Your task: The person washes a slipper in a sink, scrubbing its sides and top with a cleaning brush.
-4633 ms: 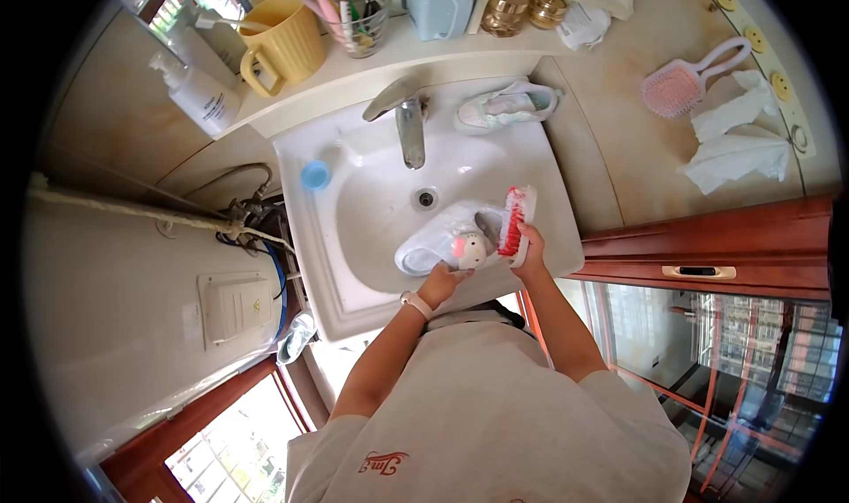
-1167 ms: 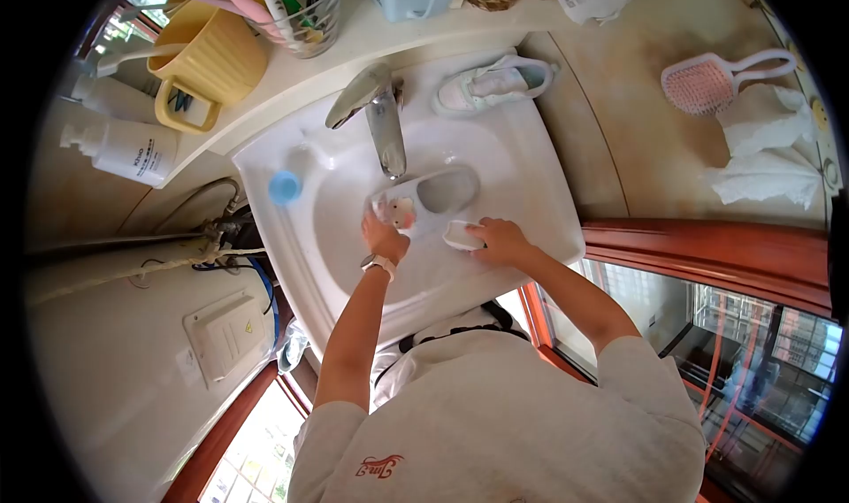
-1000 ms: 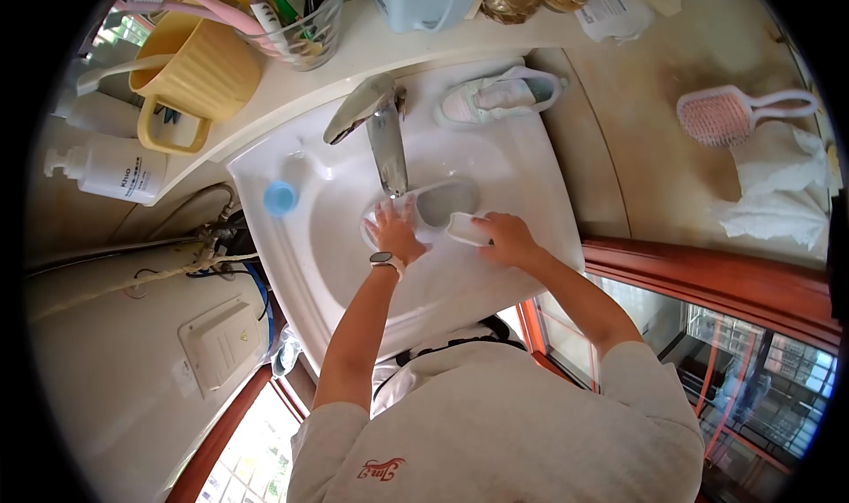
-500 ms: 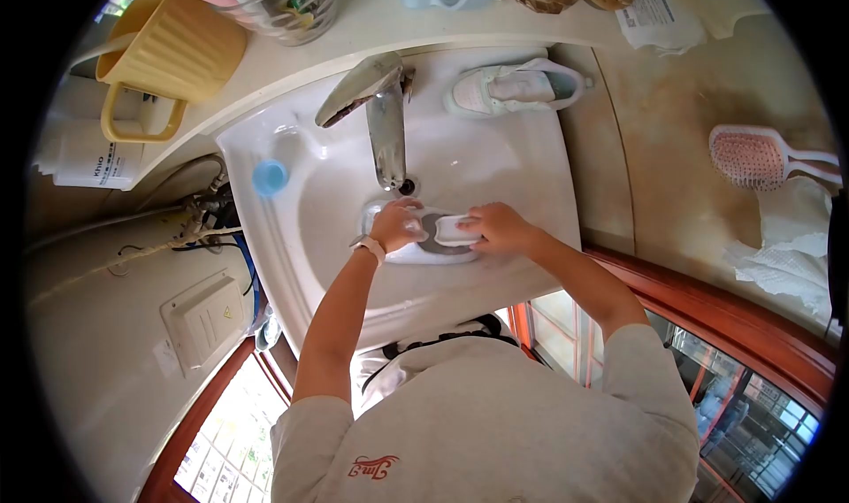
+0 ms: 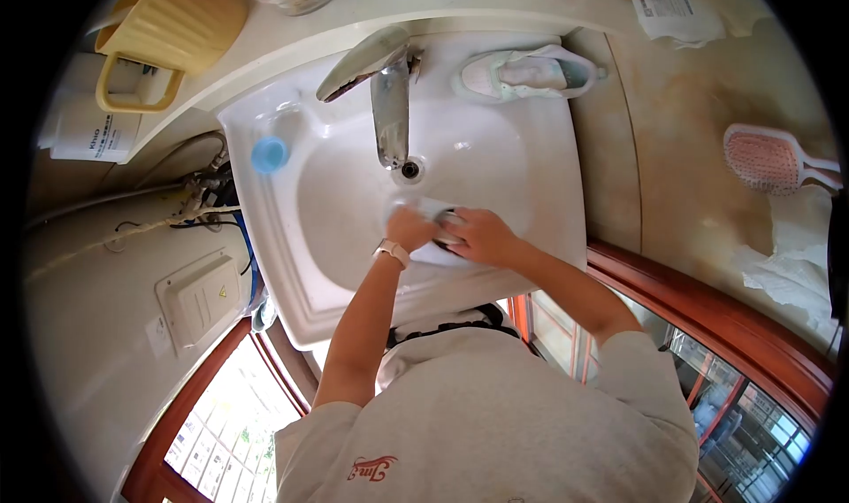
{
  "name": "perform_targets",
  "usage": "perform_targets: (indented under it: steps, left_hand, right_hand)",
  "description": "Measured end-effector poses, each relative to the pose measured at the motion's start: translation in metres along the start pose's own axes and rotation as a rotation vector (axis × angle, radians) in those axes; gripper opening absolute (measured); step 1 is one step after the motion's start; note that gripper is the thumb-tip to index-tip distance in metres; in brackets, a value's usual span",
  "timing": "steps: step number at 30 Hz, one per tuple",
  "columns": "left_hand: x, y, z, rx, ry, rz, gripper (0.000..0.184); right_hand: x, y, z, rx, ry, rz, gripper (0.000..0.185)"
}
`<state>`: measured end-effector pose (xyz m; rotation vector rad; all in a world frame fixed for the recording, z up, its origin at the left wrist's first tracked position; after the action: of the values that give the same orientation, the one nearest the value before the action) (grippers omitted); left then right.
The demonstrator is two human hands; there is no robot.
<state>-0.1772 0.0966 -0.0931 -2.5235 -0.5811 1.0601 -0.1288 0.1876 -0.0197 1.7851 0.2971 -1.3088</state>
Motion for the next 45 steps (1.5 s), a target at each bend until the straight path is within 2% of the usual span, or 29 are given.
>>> perform_targets:
  steps: [1, 2, 3, 4, 6, 7, 9, 11, 13, 14, 16, 18, 20, 21, 23, 24, 26, 27, 28, 30, 33, 35, 38, 39, 41, 44, 45]
  left_hand:
    - [0.006, -0.014, -0.006, -0.024, 0.118, -0.034, 0.059]
    - [0.012, -0.008, -0.005, -0.029, 0.118, -0.036, 0.059]
    - [0.014, 0.005, 0.002, -0.074, 0.041, -0.035, 0.058]
    - [0.01, 0.011, 0.005, -0.118, -0.037, -0.039, 0.057]
    - [0.016, 0.016, 0.004, -0.132, -0.027, -0.069, 0.06]
    - [0.012, 0.013, 0.005, -0.138, -0.037, -0.098, 0.063]
    - [0.012, 0.01, 0.0, -0.15, 0.017, -0.126, 0.063]
    - [0.016, 0.009, 0.0, -0.155, 0.063, -0.146, 0.063]
    - [0.016, 0.004, 0.002, -0.117, -0.022, -0.154, 0.062]
    - [0.024, 0.01, 0.004, -0.112, -0.016, -0.156, 0.062]
    - [0.01, 0.013, 0.008, 0.015, -0.046, -0.221, 0.061]
    - [0.018, 0.024, 0.002, -0.04, -0.017, -0.246, 0.059]
    - [0.009, 0.015, -0.001, 0.012, -0.127, -0.287, 0.059]
    - [0.005, 0.007, 0.0, 0.019, -0.134, -0.296, 0.059]
    - [0.007, 0.004, -0.005, -0.044, -0.128, -0.27, 0.058]
    - [0.01, 0.008, -0.003, -0.037, -0.129, -0.27, 0.058]
    - [0.008, 0.015, -0.003, 0.084, -0.203, -0.365, 0.06]
    - [0.0, 0.011, 0.006, 0.092, -0.223, -0.368, 0.06]
    - [-0.003, 0.011, 0.006, 0.127, -0.24, -0.362, 0.06]
    - [0.006, 0.018, -0.016, 0.134, -0.225, -0.362, 0.06]
    - [0.001, 0.011, -0.01, 0.0, -0.149, -0.427, 0.057]
    - [0.001, 0.008, -0.01, 0.052, -0.18, -0.433, 0.056]
    - [-0.005, 0.015, -0.007, 0.151, -0.221, -0.443, 0.055]
    - [-0.006, 0.016, -0.007, 0.195, -0.206, -0.446, 0.054]
    - [0.001, 0.021, -0.014, 0.143, -0.179, -0.437, 0.054]
    - [-0.011, 0.002, -0.01, 0.071, -0.189, -0.417, 0.054]
    - [-0.008, 0.004, -0.014, 0.017, -0.168, -0.383, 0.054]
  right_hand:
    - [0.013, -0.001, 0.013, 0.074, 0.047, 0.047, 0.036]
    - [0.024, -0.004, 0.018, 0.146, 0.094, 0.094, 0.033]
    - [0.016, -0.004, 0.016, 0.121, -0.058, 0.088, 0.025]
    - [0.002, -0.001, 0.015, 0.119, -0.055, 0.083, 0.025]
    - [-0.016, 0.001, -0.012, 0.269, 0.141, 0.06, 0.026]
    - [-0.038, -0.001, -0.027, 0.277, 0.145, 0.055, 0.026]
    - [-0.046, -0.011, -0.067, 0.411, 0.375, 0.172, 0.031]
    - [-0.03, -0.011, -0.062, 0.354, 0.368, 0.155, 0.032]
    - [-0.004, -0.002, -0.029, 0.236, 0.346, 0.049, 0.032]
    - [0.013, -0.002, -0.02, 0.243, 0.35, 0.048, 0.032]
    - [0.006, -0.005, 0.009, 0.252, 0.16, 0.083, 0.029]
    - [-0.024, -0.002, -0.026, 0.229, 0.203, 0.095, 0.029]
    - [-0.03, -0.019, -0.085, 0.539, 0.475, 0.523, 0.03]
    - [-0.032, -0.021, -0.08, 0.539, 0.475, 0.509, 0.03]
    - [-0.025, -0.006, -0.049, 0.34, 0.488, 0.26, 0.032]
    - [-0.006, -0.006, -0.037, 0.343, 0.484, 0.255, 0.032]
    - [0.004, -0.003, 0.001, 0.22, 0.143, 0.211, 0.035]
    - [0.007, -0.004, -0.001, 0.196, 0.265, 0.138, 0.036]
    - [-0.016, -0.007, -0.01, 0.196, 0.263, 0.144, 0.036]
    - [-0.028, -0.011, -0.068, 0.478, 0.589, 0.526, 0.032]
    - [-0.025, -0.01, -0.068, 0.391, 0.557, 0.295, 0.03]
    - [0.006, -0.002, -0.02, 0.182, 0.321, 0.111, 0.035]
    - [0.032, -0.004, 0.005, 0.207, 0.338, 0.107, 0.039]
    - [0.002, 0.007, -0.004, 0.195, 0.342, 0.136, 0.037]
    - [-0.024, -0.002, -0.049, 0.335, 0.457, 0.241, 0.036]
    - [-0.027, -0.008, -0.081, 0.426, 0.398, 0.235, 0.037]
    - [-0.018, -0.004, -0.061, 0.392, 0.448, 0.212, 0.037]
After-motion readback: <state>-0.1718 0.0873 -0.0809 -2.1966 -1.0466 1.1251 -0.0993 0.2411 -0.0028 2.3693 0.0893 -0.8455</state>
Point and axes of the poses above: each hand's wrist, its own z-axis towards the middle knuckle, its own x-axis out of the palm, y = z × x, the point moved 10 cm from there along z, towards the middle knuckle, and after that the axes turned 14 degrees about -x, right-handed, at the moved point
